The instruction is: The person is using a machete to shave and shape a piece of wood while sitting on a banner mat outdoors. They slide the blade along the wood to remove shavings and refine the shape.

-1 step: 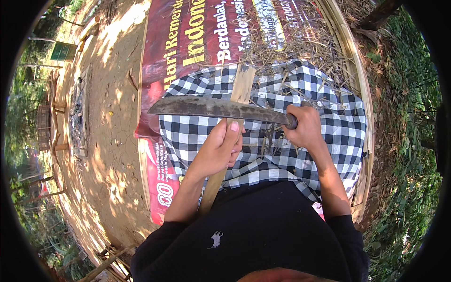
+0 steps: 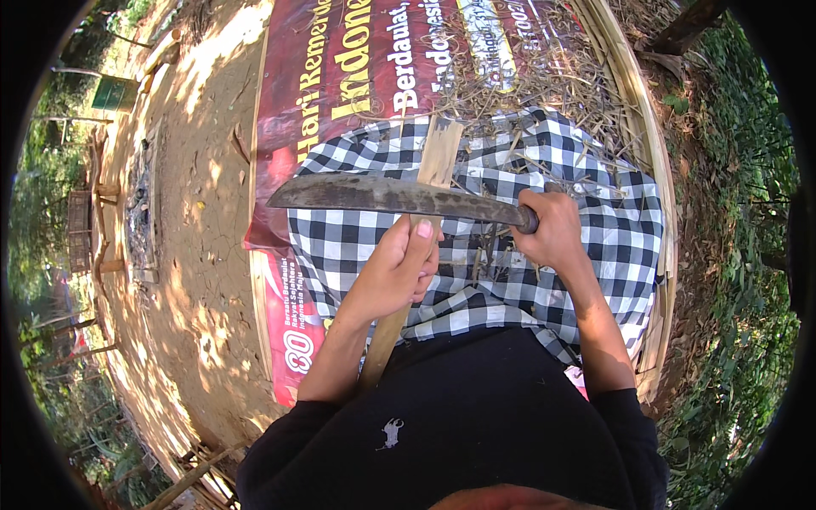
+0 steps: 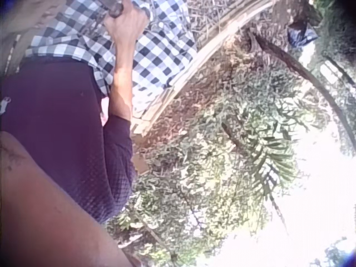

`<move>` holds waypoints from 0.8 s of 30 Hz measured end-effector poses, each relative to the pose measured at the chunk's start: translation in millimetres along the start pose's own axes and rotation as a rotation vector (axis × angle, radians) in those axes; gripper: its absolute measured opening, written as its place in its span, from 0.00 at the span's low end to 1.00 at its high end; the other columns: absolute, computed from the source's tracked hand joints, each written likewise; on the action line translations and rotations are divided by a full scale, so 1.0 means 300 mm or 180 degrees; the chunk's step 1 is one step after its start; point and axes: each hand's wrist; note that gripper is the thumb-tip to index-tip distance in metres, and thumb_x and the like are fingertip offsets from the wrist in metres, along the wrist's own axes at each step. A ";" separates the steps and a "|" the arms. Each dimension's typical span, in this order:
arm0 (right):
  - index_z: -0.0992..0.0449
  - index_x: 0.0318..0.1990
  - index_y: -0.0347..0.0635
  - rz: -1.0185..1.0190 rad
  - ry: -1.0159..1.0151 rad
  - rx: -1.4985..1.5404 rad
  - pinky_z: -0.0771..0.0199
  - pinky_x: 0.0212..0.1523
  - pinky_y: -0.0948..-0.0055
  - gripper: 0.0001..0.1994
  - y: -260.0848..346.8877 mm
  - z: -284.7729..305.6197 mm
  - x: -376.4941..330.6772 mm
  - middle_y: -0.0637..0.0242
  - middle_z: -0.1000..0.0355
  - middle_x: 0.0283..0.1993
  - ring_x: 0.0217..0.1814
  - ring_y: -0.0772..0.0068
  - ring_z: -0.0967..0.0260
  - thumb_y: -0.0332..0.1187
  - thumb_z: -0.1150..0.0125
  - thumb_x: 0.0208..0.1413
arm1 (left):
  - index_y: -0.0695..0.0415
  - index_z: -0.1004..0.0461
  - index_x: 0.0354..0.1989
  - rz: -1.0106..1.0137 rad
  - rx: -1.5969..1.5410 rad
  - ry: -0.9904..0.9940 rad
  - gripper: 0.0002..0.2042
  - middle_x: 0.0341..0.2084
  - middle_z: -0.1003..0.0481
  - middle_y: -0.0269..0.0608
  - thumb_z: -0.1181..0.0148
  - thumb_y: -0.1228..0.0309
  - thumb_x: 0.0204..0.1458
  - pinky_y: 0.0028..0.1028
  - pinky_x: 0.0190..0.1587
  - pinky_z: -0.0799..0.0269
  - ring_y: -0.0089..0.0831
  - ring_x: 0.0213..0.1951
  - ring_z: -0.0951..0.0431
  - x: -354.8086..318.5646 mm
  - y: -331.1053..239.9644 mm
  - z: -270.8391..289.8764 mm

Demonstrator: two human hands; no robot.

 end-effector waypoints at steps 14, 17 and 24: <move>0.21 0.33 0.36 -0.2112 -0.0715 -0.1016 0.26 0.37 0.48 0.12 -0.406 0.112 0.118 0.46 0.23 0.29 0.33 0.40 0.24 0.36 0.40 0.48 | 0.56 0.39 0.44 -0.0069 -0.0049 -0.0494 0.17 0.17 0.44 0.28 0.62 0.53 0.71 0.19 0.14 0.50 0.13 0.13 0.48 -0.030 0.042 0.031; 0.25 0.28 0.36 -0.1518 -0.0452 -0.0165 0.32 0.29 0.52 0.09 -0.248 0.073 0.066 0.51 0.27 0.22 0.25 0.45 0.29 0.34 0.38 0.45 | 0.55 0.39 0.44 0.0073 -0.0141 -0.0432 0.17 0.17 0.44 0.28 0.62 0.53 0.71 0.19 0.14 0.49 0.13 0.13 0.48 -0.010 0.030 0.028; 0.29 0.23 0.40 0.0224 -0.0144 0.0022 0.35 0.27 0.55 0.08 0.041 -0.017 0.049 0.56 0.32 0.18 0.22 0.47 0.32 0.30 0.35 0.37 | 0.57 0.39 0.45 -0.0126 0.0442 -0.0349 0.16 0.18 0.42 0.28 0.62 0.55 0.71 0.19 0.16 0.45 0.14 0.15 0.45 0.018 0.017 -0.006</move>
Point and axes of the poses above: each hand's wrist, its own x-axis towards the middle knuckle, its own z-axis out of the back of the hand, y = z × x
